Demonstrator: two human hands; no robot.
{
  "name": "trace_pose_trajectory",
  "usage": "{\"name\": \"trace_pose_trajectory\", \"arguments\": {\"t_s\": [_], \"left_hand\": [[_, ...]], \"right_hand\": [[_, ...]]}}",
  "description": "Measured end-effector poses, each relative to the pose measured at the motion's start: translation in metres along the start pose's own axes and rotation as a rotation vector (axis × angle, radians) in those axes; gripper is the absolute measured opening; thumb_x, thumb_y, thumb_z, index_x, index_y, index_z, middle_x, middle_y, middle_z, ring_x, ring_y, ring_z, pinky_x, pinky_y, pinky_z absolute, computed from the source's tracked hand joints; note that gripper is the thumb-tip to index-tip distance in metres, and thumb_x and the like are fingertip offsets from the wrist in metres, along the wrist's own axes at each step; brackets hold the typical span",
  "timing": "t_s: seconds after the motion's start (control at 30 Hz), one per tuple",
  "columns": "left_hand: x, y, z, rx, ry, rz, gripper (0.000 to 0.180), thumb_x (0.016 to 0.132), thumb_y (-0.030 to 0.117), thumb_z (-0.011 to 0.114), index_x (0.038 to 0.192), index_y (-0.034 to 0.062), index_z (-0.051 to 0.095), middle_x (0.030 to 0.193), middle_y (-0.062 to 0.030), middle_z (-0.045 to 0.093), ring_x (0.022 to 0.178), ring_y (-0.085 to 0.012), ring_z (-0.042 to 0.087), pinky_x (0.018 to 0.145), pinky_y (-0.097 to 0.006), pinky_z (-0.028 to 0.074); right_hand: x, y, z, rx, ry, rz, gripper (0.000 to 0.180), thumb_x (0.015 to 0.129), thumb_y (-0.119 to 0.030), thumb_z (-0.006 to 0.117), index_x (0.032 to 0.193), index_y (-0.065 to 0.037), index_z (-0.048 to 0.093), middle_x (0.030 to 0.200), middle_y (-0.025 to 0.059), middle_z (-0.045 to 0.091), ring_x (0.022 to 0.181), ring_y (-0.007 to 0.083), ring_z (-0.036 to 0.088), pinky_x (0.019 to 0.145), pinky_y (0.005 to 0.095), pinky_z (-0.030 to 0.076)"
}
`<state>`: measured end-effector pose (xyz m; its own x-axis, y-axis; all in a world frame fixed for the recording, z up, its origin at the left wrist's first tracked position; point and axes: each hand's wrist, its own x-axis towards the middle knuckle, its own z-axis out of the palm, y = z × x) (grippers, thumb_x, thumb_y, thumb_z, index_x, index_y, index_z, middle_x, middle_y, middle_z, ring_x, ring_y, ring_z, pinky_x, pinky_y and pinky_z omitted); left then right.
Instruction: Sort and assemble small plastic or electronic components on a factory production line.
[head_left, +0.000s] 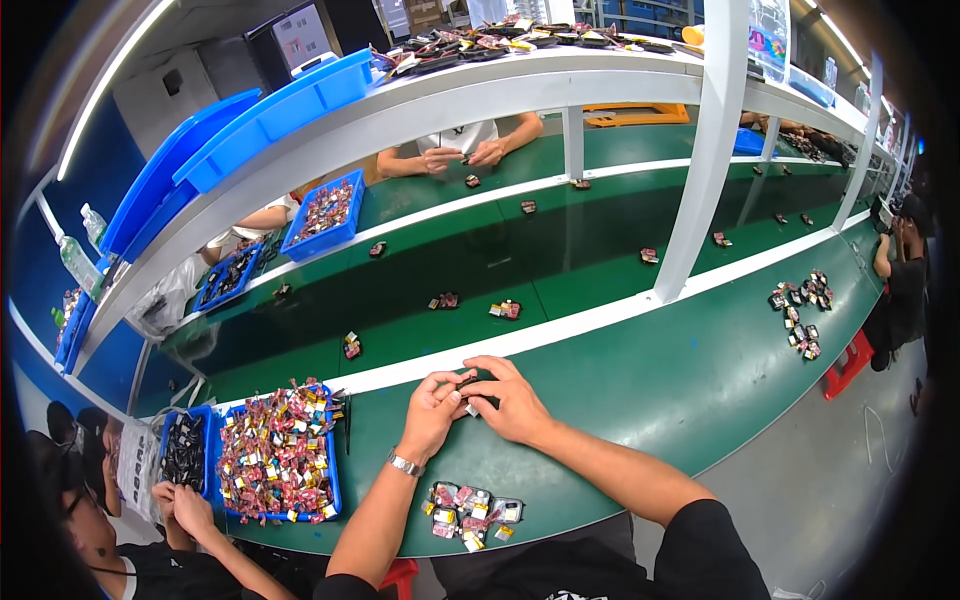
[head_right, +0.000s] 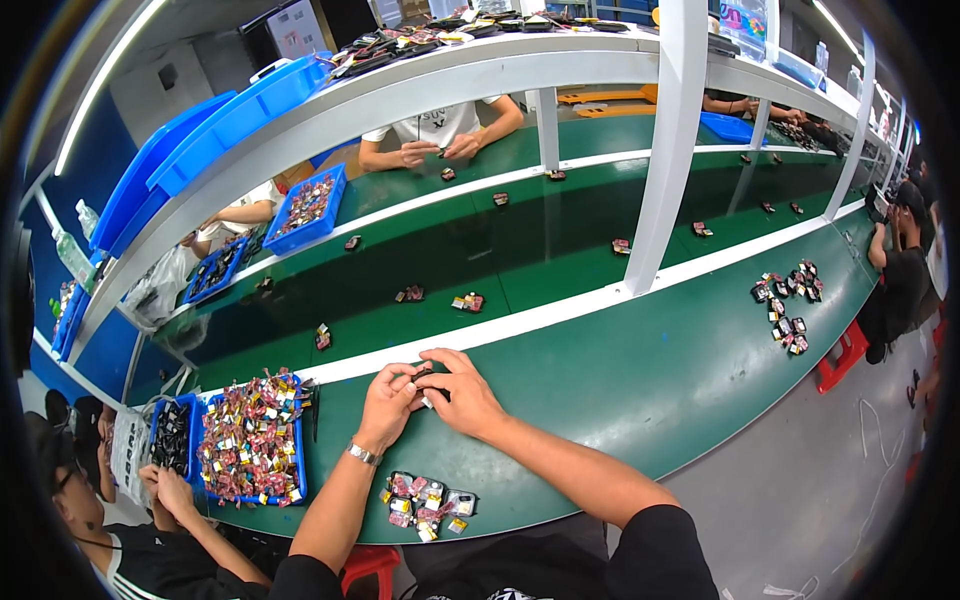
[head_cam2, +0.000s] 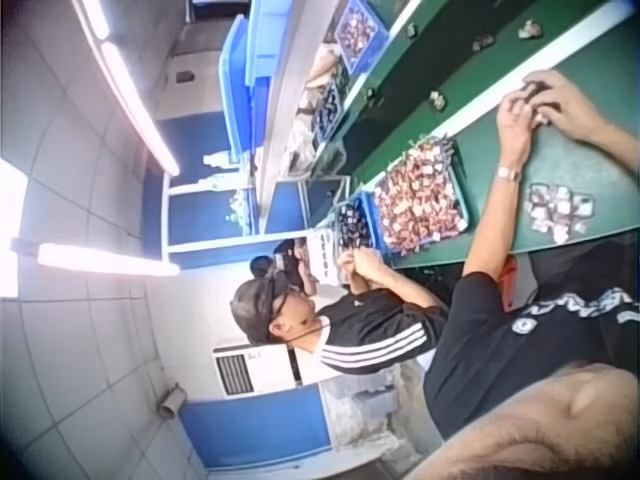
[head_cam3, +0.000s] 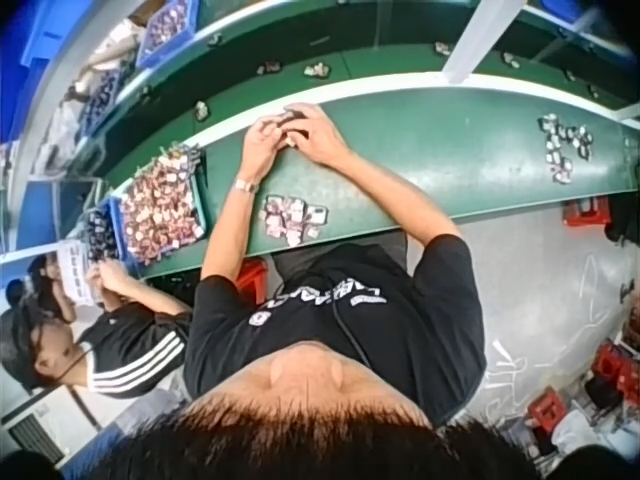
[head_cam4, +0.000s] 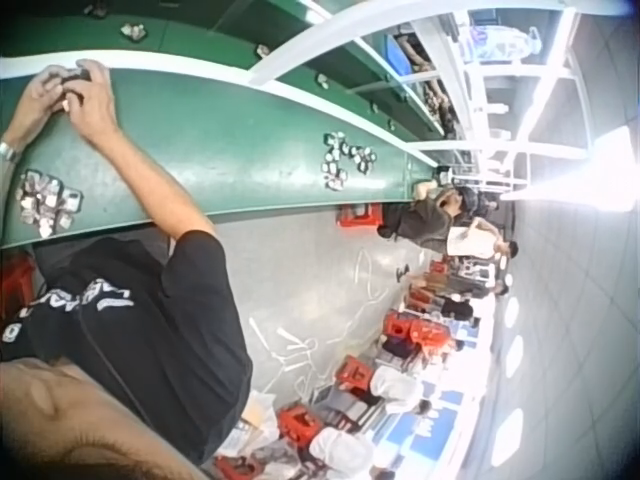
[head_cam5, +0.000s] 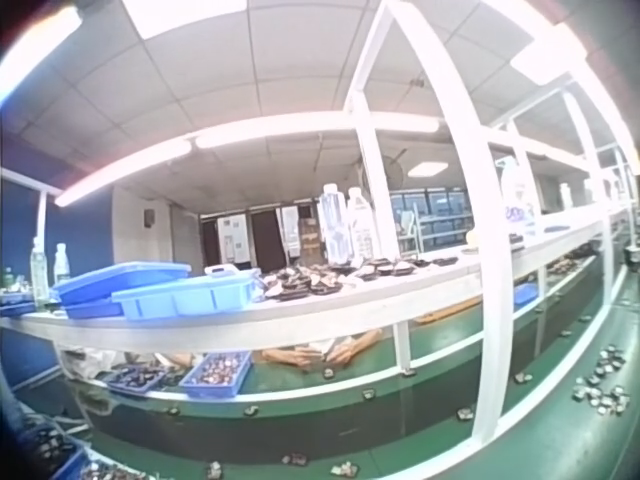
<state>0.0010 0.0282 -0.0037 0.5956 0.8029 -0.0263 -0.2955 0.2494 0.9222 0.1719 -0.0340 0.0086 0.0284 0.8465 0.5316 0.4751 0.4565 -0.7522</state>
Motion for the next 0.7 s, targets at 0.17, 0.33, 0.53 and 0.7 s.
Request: {"name": "trace_pose_trajectory", "arguments": {"t_s": [0.17,0.33,0.53,0.7], "left_hand": [[-0.002,0.002,0.005,0.023,0.017,0.01,0.018,0.097,0.002,0.051,0.114,0.0039,0.048,0.13,-0.0156,0.057,0.106,-0.0207,0.063,0.087,-0.033,0.056],[-0.001,0.0,0.005,0.017,0.027,0.017,0.019,0.097,0.004,0.052,0.115,0.0036,0.048,0.128,-0.015,0.058,0.104,-0.0202,0.064,0.086,-0.033,0.056],[-0.001,-0.001,0.003,0.021,0.038,0.045,0.02,0.097,0.003,0.051,0.117,0.0045,0.048,0.127,-0.0142,0.058,0.106,-0.02,0.063,0.086,-0.032,0.056],[-0.004,0.003,0.007,0.031,0.031,0.003,0.022,0.098,0.004,0.048,0.121,0.0044,0.048,0.124,-0.0115,0.06,0.104,-0.0167,0.063,0.085,-0.028,0.055]], "right_hand": [[0.0,0.001,-0.002,-0.033,-0.001,0.027,0.019,0.079,-0.006,0.069,0.097,-0.011,0.073,0.129,0.0082,0.057,0.122,0.0299,0.05,0.099,0.0403,0.045],[-0.001,0.005,0.003,0.008,-0.01,0.105,0.018,0.08,-0.007,0.068,0.096,-0.012,0.074,0.129,0.008,0.057,0.121,0.0301,0.051,0.099,0.0401,0.044],[0.003,0.001,0.002,-0.001,-0.027,0.046,0.022,0.08,-0.007,0.067,0.101,-0.012,0.072,0.129,0.0095,0.057,0.121,0.0311,0.051,0.101,0.0397,0.043],[0.004,-0.002,-0.009,-0.06,-0.046,-0.018,0.022,0.079,-0.004,0.068,0.101,-0.008,0.068,0.121,0.0101,0.058,0.112,0.03,0.056,0.094,0.0381,0.047]]}}
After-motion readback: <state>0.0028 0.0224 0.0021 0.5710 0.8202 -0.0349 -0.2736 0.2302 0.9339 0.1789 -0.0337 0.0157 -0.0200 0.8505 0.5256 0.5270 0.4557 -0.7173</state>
